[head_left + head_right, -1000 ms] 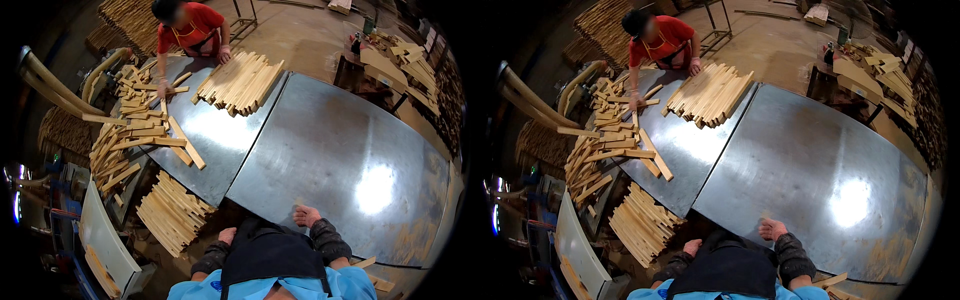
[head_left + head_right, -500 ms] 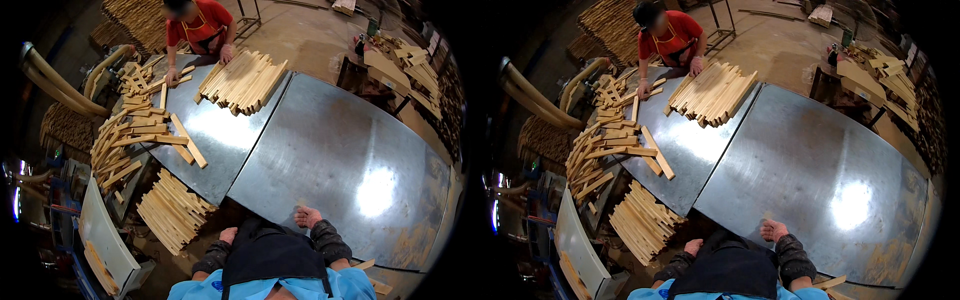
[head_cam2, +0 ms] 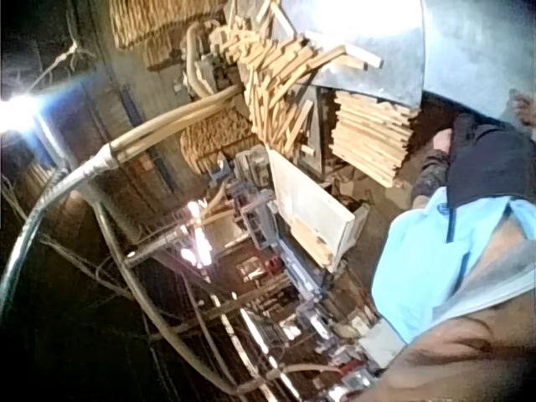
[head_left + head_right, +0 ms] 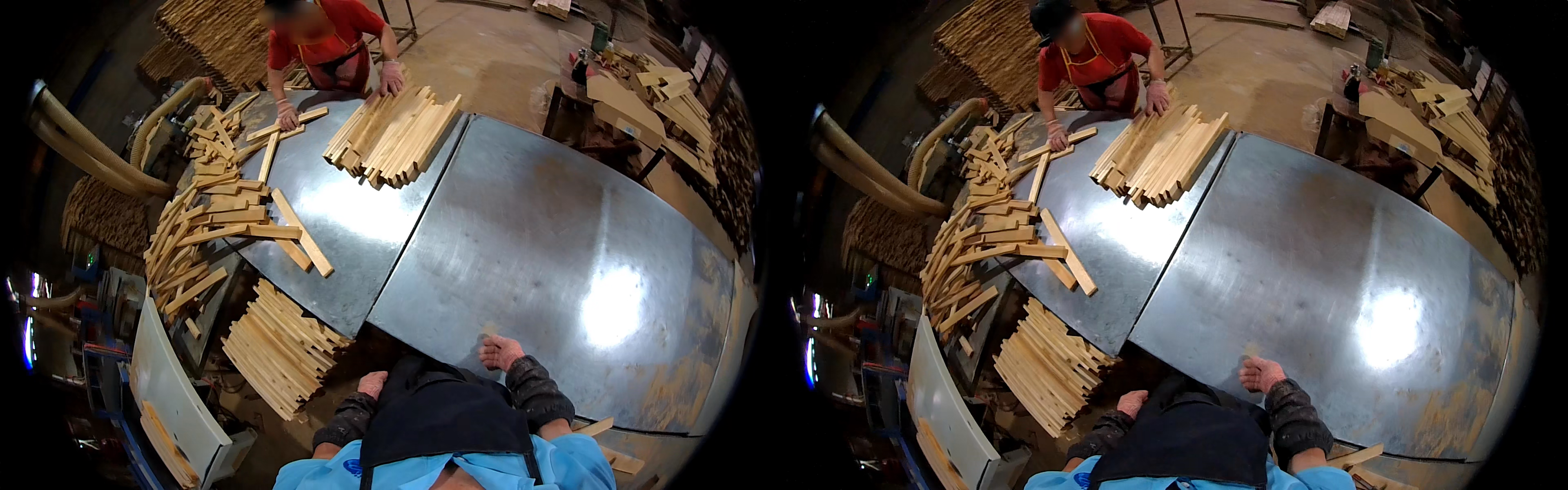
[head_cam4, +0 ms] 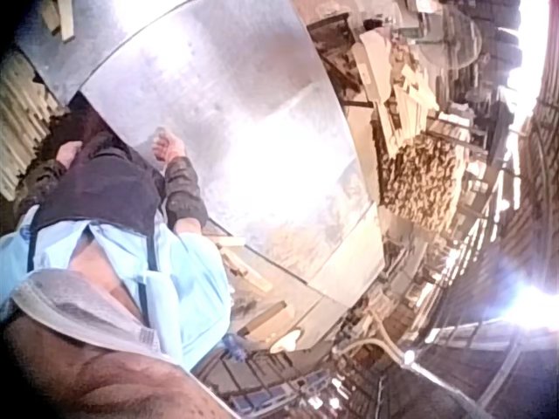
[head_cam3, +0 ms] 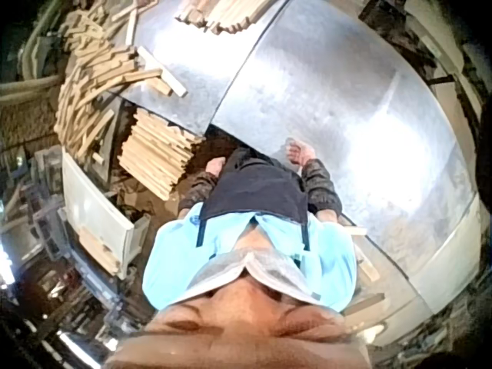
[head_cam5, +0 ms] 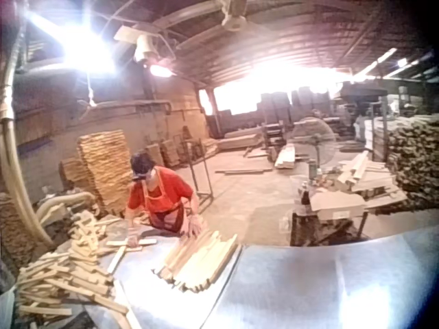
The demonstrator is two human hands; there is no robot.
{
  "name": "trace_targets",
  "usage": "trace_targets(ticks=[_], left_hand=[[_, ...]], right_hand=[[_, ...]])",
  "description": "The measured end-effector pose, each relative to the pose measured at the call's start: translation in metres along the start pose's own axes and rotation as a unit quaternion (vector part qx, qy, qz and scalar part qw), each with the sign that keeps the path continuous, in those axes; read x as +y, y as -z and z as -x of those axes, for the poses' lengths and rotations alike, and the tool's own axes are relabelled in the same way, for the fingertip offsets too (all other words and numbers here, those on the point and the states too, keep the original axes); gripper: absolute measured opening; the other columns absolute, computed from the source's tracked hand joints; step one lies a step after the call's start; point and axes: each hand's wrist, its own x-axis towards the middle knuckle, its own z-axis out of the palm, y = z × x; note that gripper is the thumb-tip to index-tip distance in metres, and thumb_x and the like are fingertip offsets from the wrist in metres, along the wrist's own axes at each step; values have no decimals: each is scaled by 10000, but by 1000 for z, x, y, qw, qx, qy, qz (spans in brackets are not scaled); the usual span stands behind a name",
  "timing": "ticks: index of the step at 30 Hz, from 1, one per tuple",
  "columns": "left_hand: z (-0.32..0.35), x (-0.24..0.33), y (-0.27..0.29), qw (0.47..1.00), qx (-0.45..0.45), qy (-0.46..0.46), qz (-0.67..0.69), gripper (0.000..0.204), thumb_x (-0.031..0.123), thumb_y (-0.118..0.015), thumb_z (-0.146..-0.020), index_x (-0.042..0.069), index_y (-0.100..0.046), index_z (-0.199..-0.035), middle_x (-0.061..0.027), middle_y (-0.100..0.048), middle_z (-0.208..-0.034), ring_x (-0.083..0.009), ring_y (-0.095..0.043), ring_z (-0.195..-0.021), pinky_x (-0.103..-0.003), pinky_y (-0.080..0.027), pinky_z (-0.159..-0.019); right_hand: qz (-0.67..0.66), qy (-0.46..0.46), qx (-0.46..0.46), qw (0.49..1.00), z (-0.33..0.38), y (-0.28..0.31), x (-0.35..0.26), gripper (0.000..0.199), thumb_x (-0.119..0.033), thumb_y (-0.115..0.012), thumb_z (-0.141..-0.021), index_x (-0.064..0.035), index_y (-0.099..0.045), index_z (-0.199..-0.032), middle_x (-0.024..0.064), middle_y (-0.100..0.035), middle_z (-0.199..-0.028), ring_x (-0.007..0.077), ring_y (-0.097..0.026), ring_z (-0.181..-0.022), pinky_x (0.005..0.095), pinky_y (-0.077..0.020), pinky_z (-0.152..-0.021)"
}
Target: The person gathers and stacks light-colored wooden planks on a metal table, then transfers them to a conveyor belt. They repeatedly pick up planks, align them, and place them in neat piles, working alongside another person who also handles the planks.
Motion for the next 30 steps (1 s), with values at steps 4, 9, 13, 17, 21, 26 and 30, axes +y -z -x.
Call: trace_targets(ticks=[4, 9, 13, 17, 21, 26, 30], left_hand=[[0, 3, 0, 999, -2, -24, -24, 443, 367, -627, -1017, 20, -762, -1258, -185, -761, -1275, -325, -692, -1230, -393, -513, -1068], [-3, 8, 7, 995, -43, -39, -76, 453, 360, -624, -1014, 13, -758, -1272, -197, -752, -1301, -341, -682, -1257, -398, -508, -1089], [-10, -4, 6, 992, -36, -65, -101, 448, 348, -638, -1009, 4, -758, -1271, -204, -746, -1315, -343, -674, -1276, -401, -506, -1096], [-5, -1, 2, 996, -23, -61, -60, 448, 350, -645, -1008, 4, -761, -1267, -204, -745, -1316, -341, -672, -1281, -401, -505, -1098], [-3, 4, 4, 998, -20, -49, -37, 450, 356, -646, -1008, 8, -764, -1268, -202, -746, -1315, -342, -669, -1287, -404, -503, -1102], [-2, 17, 7, 999, -25, -10, -25, 453, 358, -645, -1010, 12, -761, -1277, -205, -732, -1341, -338, -659, -1302, -403, -494, -1118], [-4, 15, 8, 999, -32, -11, -29, 456, 361, -640, -1011, 14, -758, -1283, -207, -724, -1356, -337, -649, -1319, -405, -484, -1133]], right_hand=[[2, -7, 1, 1000, -2, 1, -1, 424, -404, -579, -1085, -11, -656, -1225, 153, -779, -994, 345, -776, -823, 489, -641, -699], [5, 4, 15, 1000, 6, -6, -4, 426, -398, -608, -1075, -4, -663, -1231, 176, -777, -998, 345, -775, -820, 493, -644, -699], [-38, -9, 2, 999, 0, -3, -3, 434, -393, -625, -1073, 4, -665, -1244, 189, -776, -997, 351, -773, -812, 498, -650, -704], [-31, -4, 2, 1000, 4, -3, -6, 499, -368, -636, -1079, 71, -620, -1315, 228, -764, -1086, 366, -761, -852, 528, -642, -722], [-23, -12, -15, 1000, -1, 2, -4, 448, -385, -627, -1077, 26, -646, -1253, 221, -776, -1068, 366, -777, -844, 517, -655, -706], [-12, -10, -23, 1000, -2, 4, -3, 433, -397, -621, -1077, 3, -648, -1242, 217, -781, -1052, 362, -785, -838, 506, -664, -704], [-5, -8, -23, 1000, -1, 3, -3, 437, -401, -615, -1078, 0, -647, -1249, 215, -780, -1067, 359, -785, -846, 501, -665, -716]])
